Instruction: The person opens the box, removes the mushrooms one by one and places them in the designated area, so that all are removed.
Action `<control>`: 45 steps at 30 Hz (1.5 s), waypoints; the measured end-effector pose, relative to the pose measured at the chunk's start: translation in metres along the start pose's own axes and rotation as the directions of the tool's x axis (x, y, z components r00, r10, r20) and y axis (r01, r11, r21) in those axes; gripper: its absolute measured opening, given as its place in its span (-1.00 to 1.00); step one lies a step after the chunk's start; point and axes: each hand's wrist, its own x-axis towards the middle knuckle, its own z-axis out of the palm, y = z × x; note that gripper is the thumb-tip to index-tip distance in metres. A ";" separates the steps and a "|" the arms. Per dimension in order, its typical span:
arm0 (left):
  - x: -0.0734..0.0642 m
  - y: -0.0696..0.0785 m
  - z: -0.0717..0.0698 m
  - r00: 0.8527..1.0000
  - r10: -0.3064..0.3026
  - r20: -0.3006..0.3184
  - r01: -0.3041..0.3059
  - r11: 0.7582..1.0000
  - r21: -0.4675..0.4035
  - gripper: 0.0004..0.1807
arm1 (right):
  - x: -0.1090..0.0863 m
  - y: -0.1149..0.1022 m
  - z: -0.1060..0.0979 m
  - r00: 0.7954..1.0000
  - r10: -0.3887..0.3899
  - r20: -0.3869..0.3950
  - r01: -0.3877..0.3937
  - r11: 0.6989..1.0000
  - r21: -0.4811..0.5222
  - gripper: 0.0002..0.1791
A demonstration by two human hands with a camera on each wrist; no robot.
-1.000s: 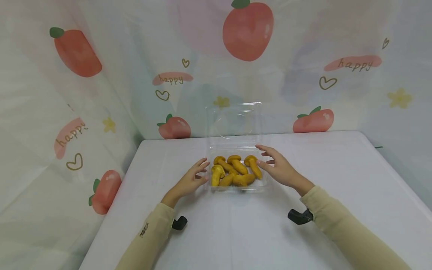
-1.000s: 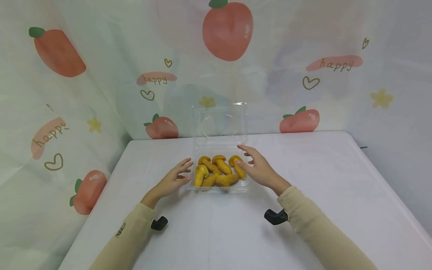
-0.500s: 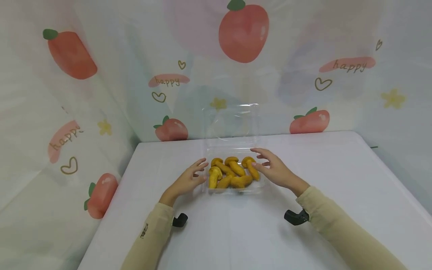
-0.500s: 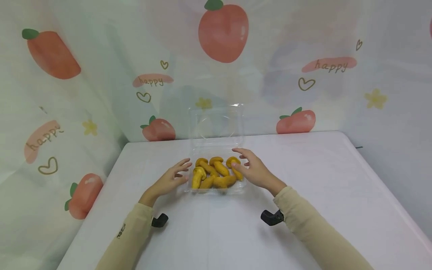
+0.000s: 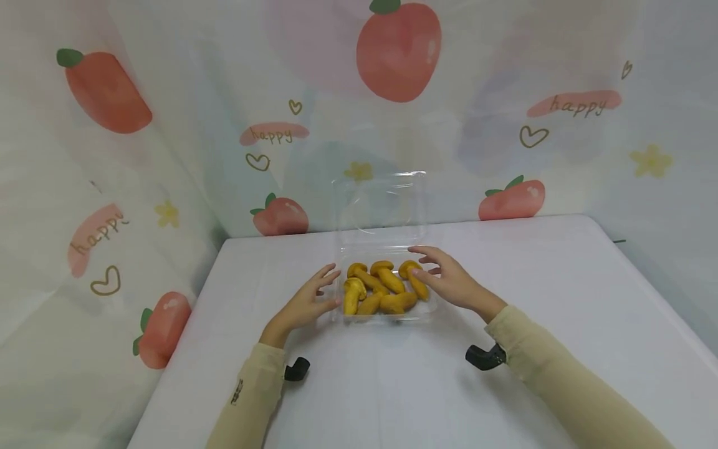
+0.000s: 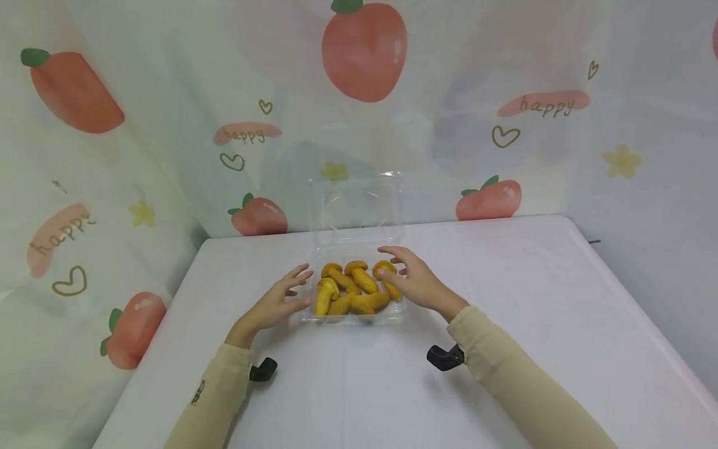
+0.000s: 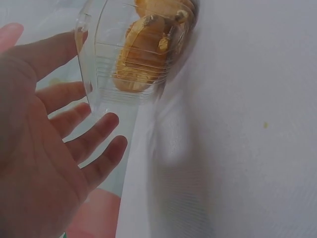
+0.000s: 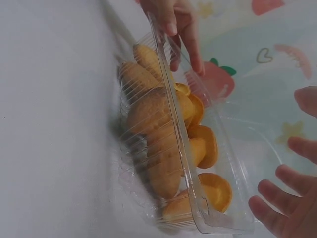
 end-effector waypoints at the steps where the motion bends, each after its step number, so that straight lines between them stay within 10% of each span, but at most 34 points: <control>1: -0.001 -0.001 0.000 1.000 0.002 0.000 -0.002 1.000 -0.004 -0.24 | 0.001 0.000 0.001 1.000 0.001 0.005 -0.001 1.000 -0.001 -0.40; 45: -0.002 -0.002 0.000 1.000 -0.028 0.000 0.028 0.999 0.027 -0.25 | 0.018 0.007 0.021 0.941 -0.066 0.333 0.046 0.997 0.065 -0.37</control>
